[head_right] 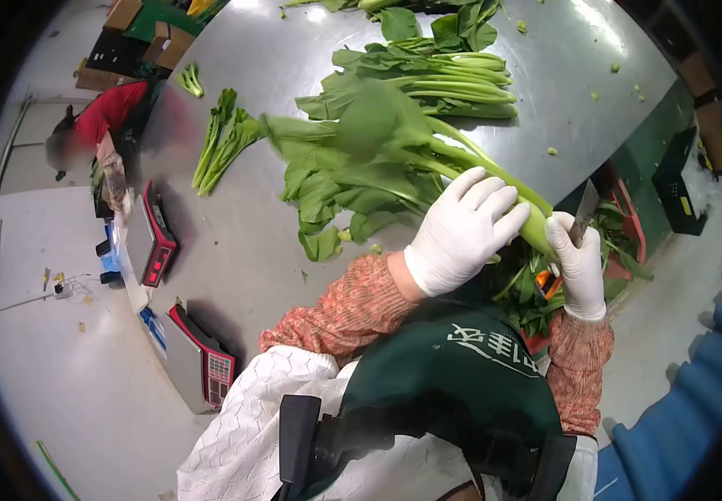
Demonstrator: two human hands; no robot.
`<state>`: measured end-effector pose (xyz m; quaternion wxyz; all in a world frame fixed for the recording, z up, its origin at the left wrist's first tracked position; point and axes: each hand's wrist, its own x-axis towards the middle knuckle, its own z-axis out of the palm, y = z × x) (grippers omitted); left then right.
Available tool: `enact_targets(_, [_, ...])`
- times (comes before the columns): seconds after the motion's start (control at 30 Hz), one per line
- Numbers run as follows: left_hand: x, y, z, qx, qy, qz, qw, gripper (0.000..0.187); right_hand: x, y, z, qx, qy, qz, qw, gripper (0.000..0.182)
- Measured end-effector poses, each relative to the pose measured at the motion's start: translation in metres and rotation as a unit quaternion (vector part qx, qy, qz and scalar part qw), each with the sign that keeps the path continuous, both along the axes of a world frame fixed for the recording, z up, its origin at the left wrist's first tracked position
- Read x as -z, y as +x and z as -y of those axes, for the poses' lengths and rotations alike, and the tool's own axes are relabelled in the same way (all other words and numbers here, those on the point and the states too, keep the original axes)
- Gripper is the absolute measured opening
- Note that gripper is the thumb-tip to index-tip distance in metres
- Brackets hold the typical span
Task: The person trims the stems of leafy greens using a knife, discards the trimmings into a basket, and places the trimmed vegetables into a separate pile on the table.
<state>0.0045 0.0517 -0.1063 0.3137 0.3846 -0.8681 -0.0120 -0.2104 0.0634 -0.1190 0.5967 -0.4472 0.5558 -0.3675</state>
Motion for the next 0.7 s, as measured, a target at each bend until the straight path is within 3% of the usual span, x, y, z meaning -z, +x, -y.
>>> enact_targets(0.1, [-0.009,-0.006,0.003,-0.003,0.035,0.04,0.999,0.032,-0.009,0.005,-0.006,0.011,0.005,0.01,1.0,0.029])
enact_targets(0.2, [-0.004,-0.015,0.0,-0.013,0.01,0.079,0.997,0.03,0.002,0.009,-0.006,0.116,0.0,0.026,0.993,0.028])
enact_targets(0.37, [0.002,-0.025,-0.009,-0.051,0.023,0.052,0.997,0.013,0.016,0.001,-0.007,0.244,-0.004,0.111,0.963,0.026])
enact_targets(0.5, [0.004,-0.022,-0.011,-0.049,0.045,0.033,0.997,0.013,0.019,-0.007,-0.007,0.244,-0.012,0.079,0.967,0.027])
enact_targets(0.53, [0.004,-0.016,-0.01,-0.077,0.055,0.025,0.995,0.014,0.031,-0.021,-0.005,0.284,-0.027,0.119,0.951,0.028])
enact_targets(0.6, [0.006,0.004,-0.006,-0.132,0.078,0.009,0.988,0.016,0.054,-0.062,0.0,0.315,-0.061,0.032,0.947,0.028])
enact_targets(0.63, [-0.001,0.013,-0.003,-0.13,0.097,-0.025,0.986,0.016,0.07,-0.084,0.001,0.232,-0.066,-0.146,0.959,0.028])
enact_targets(0.67, [-0.01,0.02,-0.001,-0.125,0.116,-0.06,0.983,0.017,0.074,-0.091,0.001,0.147,0.028,-0.231,0.961,0.031])
enact_targets(0.7, [-0.017,0.022,-0.001,-0.126,0.153,-0.076,0.977,0.019,0.084,-0.095,-0.002,0.05,-0.032,-0.367,0.928,0.031])
